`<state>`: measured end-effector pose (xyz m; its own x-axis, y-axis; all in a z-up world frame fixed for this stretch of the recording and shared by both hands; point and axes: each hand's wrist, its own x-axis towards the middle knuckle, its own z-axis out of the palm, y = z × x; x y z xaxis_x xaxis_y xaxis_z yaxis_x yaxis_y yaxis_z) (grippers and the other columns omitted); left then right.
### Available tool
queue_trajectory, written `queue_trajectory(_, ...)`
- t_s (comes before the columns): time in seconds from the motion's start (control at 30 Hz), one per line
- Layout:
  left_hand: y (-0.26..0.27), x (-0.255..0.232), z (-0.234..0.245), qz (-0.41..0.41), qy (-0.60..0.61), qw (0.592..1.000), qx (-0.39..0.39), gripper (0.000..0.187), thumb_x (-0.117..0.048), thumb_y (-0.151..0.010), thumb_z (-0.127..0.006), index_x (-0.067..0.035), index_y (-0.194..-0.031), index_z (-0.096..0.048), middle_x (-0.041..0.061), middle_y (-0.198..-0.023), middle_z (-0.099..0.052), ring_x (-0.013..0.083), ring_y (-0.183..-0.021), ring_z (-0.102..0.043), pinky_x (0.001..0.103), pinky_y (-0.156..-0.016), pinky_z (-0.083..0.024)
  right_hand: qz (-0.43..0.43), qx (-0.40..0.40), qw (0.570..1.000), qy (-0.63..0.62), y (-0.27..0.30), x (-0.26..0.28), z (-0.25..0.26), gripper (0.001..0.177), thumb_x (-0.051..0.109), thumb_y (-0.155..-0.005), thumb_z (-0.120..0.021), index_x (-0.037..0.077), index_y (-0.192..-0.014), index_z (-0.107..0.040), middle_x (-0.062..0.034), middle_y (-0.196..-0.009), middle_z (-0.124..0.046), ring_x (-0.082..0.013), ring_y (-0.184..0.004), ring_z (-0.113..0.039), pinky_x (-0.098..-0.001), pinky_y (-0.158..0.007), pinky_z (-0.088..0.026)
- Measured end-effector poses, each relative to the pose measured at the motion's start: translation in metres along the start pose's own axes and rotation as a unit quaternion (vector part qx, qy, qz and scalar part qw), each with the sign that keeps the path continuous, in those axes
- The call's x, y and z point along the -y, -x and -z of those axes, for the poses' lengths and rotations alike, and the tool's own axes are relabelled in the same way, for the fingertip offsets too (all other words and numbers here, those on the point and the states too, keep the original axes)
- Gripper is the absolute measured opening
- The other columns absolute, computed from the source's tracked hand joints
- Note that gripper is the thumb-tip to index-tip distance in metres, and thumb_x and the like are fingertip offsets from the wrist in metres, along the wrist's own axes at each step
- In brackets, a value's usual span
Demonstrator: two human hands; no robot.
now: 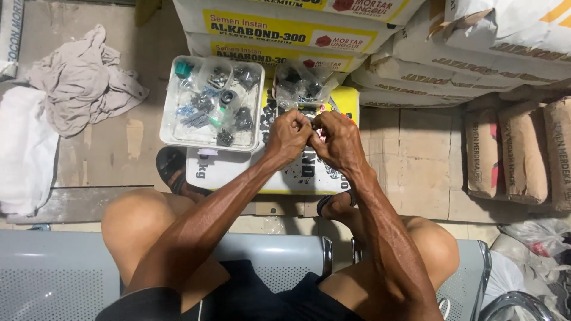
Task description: Organizing small hardware components like screws and bolts by picking them from a pile and placing them into a plastic tray.
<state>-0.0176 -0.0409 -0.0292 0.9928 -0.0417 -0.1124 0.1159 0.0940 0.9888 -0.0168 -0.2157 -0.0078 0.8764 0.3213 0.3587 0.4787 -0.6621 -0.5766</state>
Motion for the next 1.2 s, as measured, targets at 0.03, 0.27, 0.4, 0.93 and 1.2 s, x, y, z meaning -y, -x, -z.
queue_trajectory(0.03,0.005,-0.017,0.001,-0.001,0.001,1.000,0.000,0.007,-0.002,-0.086,-0.066,0.001,-0.090,-0.071,0.014,-0.065,-0.068,0.0096,-0.058,-0.064,0.021,-0.048,-0.051,0.001,0.000,1.000,0.001,-0.002,0.007,0.007,0.013,0.006,-0.084,-0.080,0.011,-0.092,-0.072,-0.0085,-0.079,-0.067,-0.0247,-0.068,-0.069,-0.0378,-0.061,-0.057)
queue_trajectory(0.27,0.010,-0.041,0.010,0.075,0.180,0.978,0.079,0.021,-0.002,-0.089,-0.076,0.009,-0.107,-0.070,0.020,-0.083,-0.074,0.0159,-0.073,-0.074,0.027,-0.067,-0.067,-0.009,0.003,0.997,-0.077,-0.013,0.031,0.032,0.014,0.001,-0.083,-0.077,0.009,-0.095,-0.076,-0.0111,-0.079,-0.070,-0.0295,-0.070,-0.071,-0.0368,-0.060,-0.058)
queue_trajectory(0.4,0.008,-0.022,0.011,0.035,0.154,0.982,0.100,0.013,-0.001,-0.091,-0.071,0.008,-0.100,-0.069,0.020,-0.076,-0.073,0.0186,-0.067,-0.074,0.028,-0.061,-0.067,-0.047,0.032,0.993,-0.104,-0.009,0.031,0.032,0.012,-0.001,-0.083,-0.077,0.008,-0.090,-0.074,-0.0105,-0.070,-0.068,-0.0253,-0.063,-0.069,-0.0353,-0.058,-0.056)
queue_trajectory(0.93,-0.017,0.050,0.018,-0.119,-0.248,0.960,-0.054,0.007,-0.008,-0.091,-0.058,-0.008,-0.086,-0.062,0.018,-0.067,-0.066,0.0393,-0.070,-0.069,0.044,-0.066,-0.056,-0.231,0.122,0.948,-0.185,0.013,-0.003,0.023,0.014,-0.004,-0.082,-0.076,0.000,-0.093,-0.068,-0.0102,-0.072,-0.061,-0.0206,-0.070,-0.060,-0.0357,-0.061,-0.052)
queue_trajectory(1.2,0.003,0.038,0.021,0.021,-0.164,0.983,0.075,0.008,-0.004,-0.090,-0.064,-0.007,-0.087,-0.070,0.011,-0.070,-0.071,0.0205,-0.057,-0.069,0.034,-0.049,-0.057,-0.097,0.139,0.932,0.320,0.074,-0.060,-0.063,0.013,0.015,-0.093,-0.061,0.017,-0.097,-0.074,-0.0101,-0.078,-0.072,-0.0324,-0.079,-0.073,-0.0481,-0.074,-0.059)
